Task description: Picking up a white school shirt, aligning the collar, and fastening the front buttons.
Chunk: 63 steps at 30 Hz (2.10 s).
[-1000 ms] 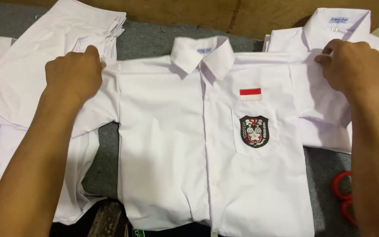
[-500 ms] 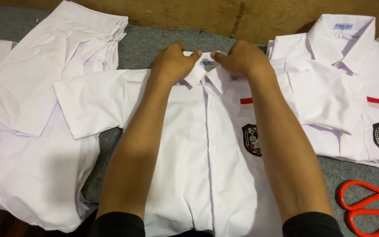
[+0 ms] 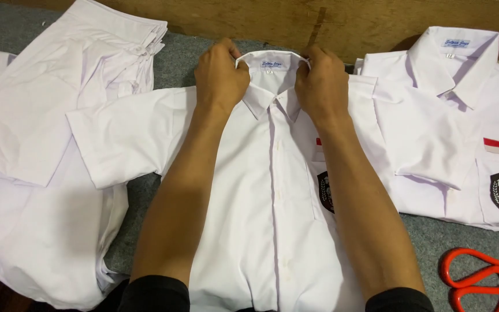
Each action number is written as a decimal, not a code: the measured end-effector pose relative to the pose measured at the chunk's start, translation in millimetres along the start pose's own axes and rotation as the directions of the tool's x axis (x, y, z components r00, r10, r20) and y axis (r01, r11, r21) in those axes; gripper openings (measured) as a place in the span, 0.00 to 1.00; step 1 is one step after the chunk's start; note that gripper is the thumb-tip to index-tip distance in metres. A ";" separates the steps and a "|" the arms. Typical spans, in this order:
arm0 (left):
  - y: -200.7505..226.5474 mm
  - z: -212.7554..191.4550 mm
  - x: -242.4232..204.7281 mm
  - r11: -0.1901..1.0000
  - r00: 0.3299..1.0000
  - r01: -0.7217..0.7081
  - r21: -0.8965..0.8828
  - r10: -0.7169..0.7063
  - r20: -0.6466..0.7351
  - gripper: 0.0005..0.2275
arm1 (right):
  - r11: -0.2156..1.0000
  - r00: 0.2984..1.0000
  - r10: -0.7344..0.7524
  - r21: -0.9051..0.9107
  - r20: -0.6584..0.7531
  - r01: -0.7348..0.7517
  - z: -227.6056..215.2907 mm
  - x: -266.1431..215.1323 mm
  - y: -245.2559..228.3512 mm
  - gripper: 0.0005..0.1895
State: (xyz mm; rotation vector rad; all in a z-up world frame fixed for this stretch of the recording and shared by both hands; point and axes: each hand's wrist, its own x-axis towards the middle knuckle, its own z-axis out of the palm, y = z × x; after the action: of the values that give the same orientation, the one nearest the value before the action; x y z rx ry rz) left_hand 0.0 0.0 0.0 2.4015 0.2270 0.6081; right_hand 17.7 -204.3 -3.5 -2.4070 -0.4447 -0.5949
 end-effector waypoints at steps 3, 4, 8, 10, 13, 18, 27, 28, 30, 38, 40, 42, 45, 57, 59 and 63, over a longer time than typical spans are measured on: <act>6.1 -6.6 0.4 0.991 0.992 0.103 -0.080 -0.097 0.079 0.02 | 1.000 0.999 0.024 -0.002 -0.040 -0.024 4.4 0.7 3.2 0.10; 7.9 -7.3 0.0 0.987 0.991 0.115 -0.111 -0.107 0.079 0.02 | 1.000 0.998 0.008 0.019 -0.065 -0.007 4.0 0.7 1.1 0.10; 14.2 -12.6 -2.6 0.978 0.993 0.102 -0.183 -0.088 0.081 0.03 | 0.999 0.989 -0.042 0.026 -0.142 0.046 7.6 -0.2 5.1 0.04; 8.9 -6.2 -0.3 0.985 0.991 0.093 -0.143 -0.078 0.106 0.03 | 1.000 0.993 -0.009 0.029 -0.114 0.013 2.4 -2.1 -1.2 0.06; 1.4 -0.6 0.9 0.992 0.978 0.100 -0.071 -0.085 0.188 0.02 | 0.999 0.998 0.046 0.018 -0.050 -0.045 1.3 -3.5 -4.8 0.06; 4.6 -4.5 -0.5 0.982 0.924 -0.016 -0.190 0.087 0.373 0.29 | 0.998 0.998 0.065 0.010 -0.010 -0.065 8.0 -1.7 1.7 0.06; 29.1 -9.0 0.3 0.999 0.969 0.026 0.042 -0.035 0.245 0.11 | 0.991 0.999 -0.010 0.133 0.047 0.004 -4.4 3.0 -8.1 0.07; 32.6 -11.8 0.3 0.997 0.969 0.047 0.069 -0.062 0.241 0.11 | 0.992 0.997 0.053 0.112 0.055 -0.058 -5.2 3.0 -11.5 0.08; 34.0 -15.0 3.1 0.993 0.968 0.068 0.096 -0.089 0.233 0.11 | 0.989 0.992 0.112 0.091 0.062 -0.118 -6.4 4.0 -17.9 0.10; 28.8 -16.1 7.3 0.958 0.962 -0.171 0.232 0.112 0.247 0.04 | 0.995 0.995 0.098 0.034 0.019 -0.099 -5.4 4.6 -16.2 0.08; 25.6 -21.2 7.7 0.980 0.966 -0.129 0.155 0.089 0.242 0.05 | 0.989 0.989 0.141 0.034 0.050 -0.143 -12.7 3.9 -16.3 0.08; 23.7 -24.4 8.1 0.994 0.970 -0.083 0.078 0.062 0.235 0.09 | 0.982 0.980 0.180 0.036 0.084 -0.183 -16.0 4.8 -18.7 0.08; 23.6 -21.4 6.4 0.990 0.970 -0.053 0.134 0.019 0.244 0.04 | 0.970 0.962 0.240 0.019 0.131 -0.244 -13.6 5.2 -14.3 0.09; 32.6 -27.2 2.4 0.962 0.943 -0.111 0.251 0.022 0.332 0.12 | 0.975 0.989 0.055 -0.220 0.138 -0.024 -0.3 5.2 2.1 0.17; 34.5 -28.7 0.3 0.998 0.953 -0.045 -0.047 0.057 0.299 0.05 | 0.987 0.992 0.037 -0.161 0.119 -0.017 -3.6 5.5 -3.1 0.16; 26.8 -24.9 4.3 0.997 0.979 -0.040 0.060 0.027 0.202 0.05 | 0.984 0.997 0.007 -0.178 0.082 0.008 0.9 6.1 -4.5 0.14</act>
State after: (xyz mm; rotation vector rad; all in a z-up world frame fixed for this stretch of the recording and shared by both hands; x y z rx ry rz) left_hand -7.9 -6.0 35.5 2.5120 0.1211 0.3735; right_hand 21.1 -199.3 1.2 -2.6093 -0.4439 -0.5577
